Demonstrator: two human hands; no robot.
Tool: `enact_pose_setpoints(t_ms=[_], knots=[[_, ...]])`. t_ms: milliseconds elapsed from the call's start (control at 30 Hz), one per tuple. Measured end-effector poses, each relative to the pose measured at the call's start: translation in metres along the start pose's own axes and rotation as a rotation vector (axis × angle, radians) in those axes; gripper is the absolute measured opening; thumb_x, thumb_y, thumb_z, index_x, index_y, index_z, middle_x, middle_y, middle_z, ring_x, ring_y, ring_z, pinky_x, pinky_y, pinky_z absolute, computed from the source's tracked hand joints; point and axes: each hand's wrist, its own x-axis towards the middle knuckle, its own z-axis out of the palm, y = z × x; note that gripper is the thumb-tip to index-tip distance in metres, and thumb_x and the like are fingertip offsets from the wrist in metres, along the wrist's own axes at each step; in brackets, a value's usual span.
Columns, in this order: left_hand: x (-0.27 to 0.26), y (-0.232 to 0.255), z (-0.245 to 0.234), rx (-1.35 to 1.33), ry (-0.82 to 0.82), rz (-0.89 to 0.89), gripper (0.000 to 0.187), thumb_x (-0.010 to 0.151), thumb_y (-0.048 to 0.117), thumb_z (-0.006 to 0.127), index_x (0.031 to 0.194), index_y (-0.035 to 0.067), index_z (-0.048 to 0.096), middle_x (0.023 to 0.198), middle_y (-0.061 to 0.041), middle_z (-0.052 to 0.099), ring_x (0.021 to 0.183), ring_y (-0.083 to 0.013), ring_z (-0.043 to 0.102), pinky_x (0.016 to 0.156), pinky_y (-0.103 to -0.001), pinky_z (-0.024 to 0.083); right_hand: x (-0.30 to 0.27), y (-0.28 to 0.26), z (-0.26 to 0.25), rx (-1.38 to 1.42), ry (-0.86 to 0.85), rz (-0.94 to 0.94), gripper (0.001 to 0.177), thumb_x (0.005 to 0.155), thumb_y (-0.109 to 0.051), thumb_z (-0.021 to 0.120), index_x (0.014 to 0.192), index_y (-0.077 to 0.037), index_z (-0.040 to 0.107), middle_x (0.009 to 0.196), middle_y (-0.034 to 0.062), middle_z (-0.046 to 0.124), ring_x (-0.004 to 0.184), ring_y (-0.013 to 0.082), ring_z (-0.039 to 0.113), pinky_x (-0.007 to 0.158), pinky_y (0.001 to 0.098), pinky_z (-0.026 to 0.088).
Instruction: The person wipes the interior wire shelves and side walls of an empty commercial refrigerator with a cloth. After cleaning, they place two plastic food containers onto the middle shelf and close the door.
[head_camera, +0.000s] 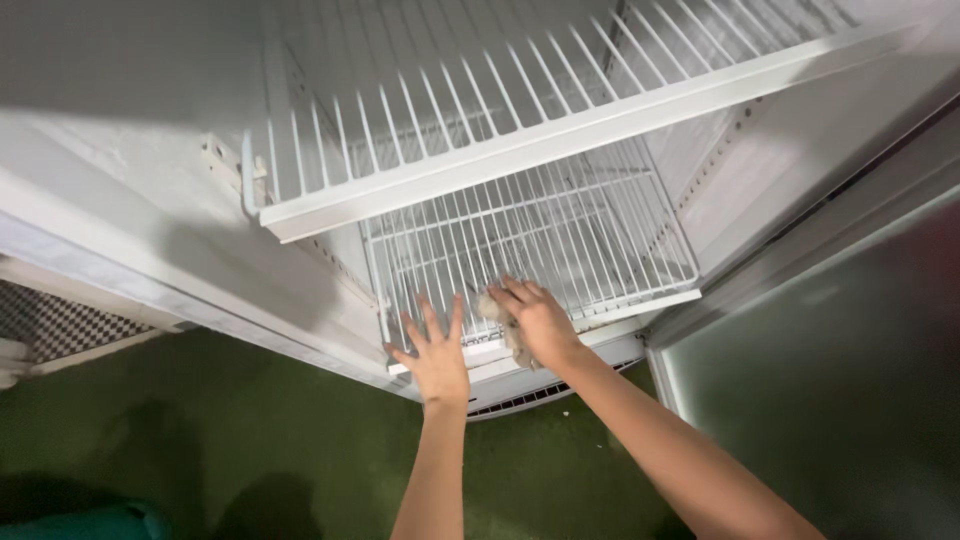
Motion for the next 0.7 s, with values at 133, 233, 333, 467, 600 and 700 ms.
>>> enact_pose_setpoints(t_ms=[133, 233, 333, 467, 600, 700], knots=[[-0.002, 0.0, -0.012, -0.068, -0.035, -0.009, 0.099, 0.089, 0.005, 0.061, 0.16, 0.047, 0.007, 0.169, -0.01, 0.011, 0.152, -0.0444, 0.018, 0.107, -0.082, 0.021, 0.002, -0.005, -0.011, 0.065, -0.022, 0.041, 0.071, 0.072, 0.009, 0.069, 0.139, -0.012, 0.063, 0.14, 0.0117, 0.061, 0.123, 0.0317, 0.057, 0.109, 0.0412, 0.045], [-0.004, 0.002, -0.018, -0.087, -0.041, -0.04, 0.098, 0.089, 0.004, 0.059, 0.159, 0.048, 0.006, 0.17, -0.009, 0.011, 0.152, -0.0446, 0.016, 0.105, -0.082, 0.022, 0.002, -0.003, -0.021, 0.077, 0.017, -0.048, 0.068, 0.068, 0.004, 0.073, 0.134, -0.008, 0.063, 0.132, 0.0142, 0.061, 0.119, 0.0334, 0.056, 0.108, 0.0438, 0.043], [-0.007, 0.002, -0.022, -0.096, -0.11, -0.05, 0.104, 0.088, -0.001, 0.062, 0.161, 0.047, 0.004, 0.171, -0.01, 0.009, 0.153, -0.044, 0.013, 0.107, -0.08, 0.022, -0.006, -0.004, -0.027, 0.068, 0.009, -0.012, 0.064, 0.074, 0.003, 0.073, 0.136, -0.008, 0.063, 0.134, 0.0088, 0.062, 0.123, 0.0295, 0.055, 0.111, 0.0413, 0.044], [-0.001, 0.002, -0.039, -0.088, -0.201, -0.053, 0.113, 0.084, -0.003, 0.066, 0.162, 0.046, 0.001, 0.172, -0.009, 0.005, 0.154, -0.0421, 0.011, 0.111, -0.078, 0.02, -0.011, -0.001, -0.052, 0.032, -0.035, 0.044, 0.069, 0.071, -0.006, 0.076, 0.137, -0.011, 0.06, 0.134, 0.0076, 0.059, 0.124, 0.0289, 0.051, 0.116, 0.0445, 0.037], [-0.004, 0.003, -0.045, -0.089, -0.191, -0.072, 0.114, 0.084, -0.002, 0.067, 0.161, 0.048, 0.001, 0.171, -0.007, 0.009, 0.154, -0.0406, 0.014, 0.113, -0.076, 0.02, -0.037, 0.006, -0.088, -0.085, -0.078, 0.055, 0.072, 0.072, -0.003, 0.074, 0.14, -0.018, 0.059, 0.136, 0.0096, 0.058, 0.126, 0.0285, 0.05, 0.115, 0.0432, 0.037], [-0.002, 0.005, -0.042, -0.097, -0.159, -0.084, 0.11, 0.085, -0.001, 0.067, 0.16, 0.049, 0.004, 0.171, -0.007, 0.011, 0.154, -0.0416, 0.015, 0.112, -0.075, 0.022, -0.043, 0.013, -0.1, -0.106, -0.143, 0.062, 0.065, 0.079, -0.007, 0.073, 0.141, -0.015, 0.056, 0.135, 0.0169, 0.056, 0.119, 0.0328, 0.05, 0.108, 0.045, 0.039]])
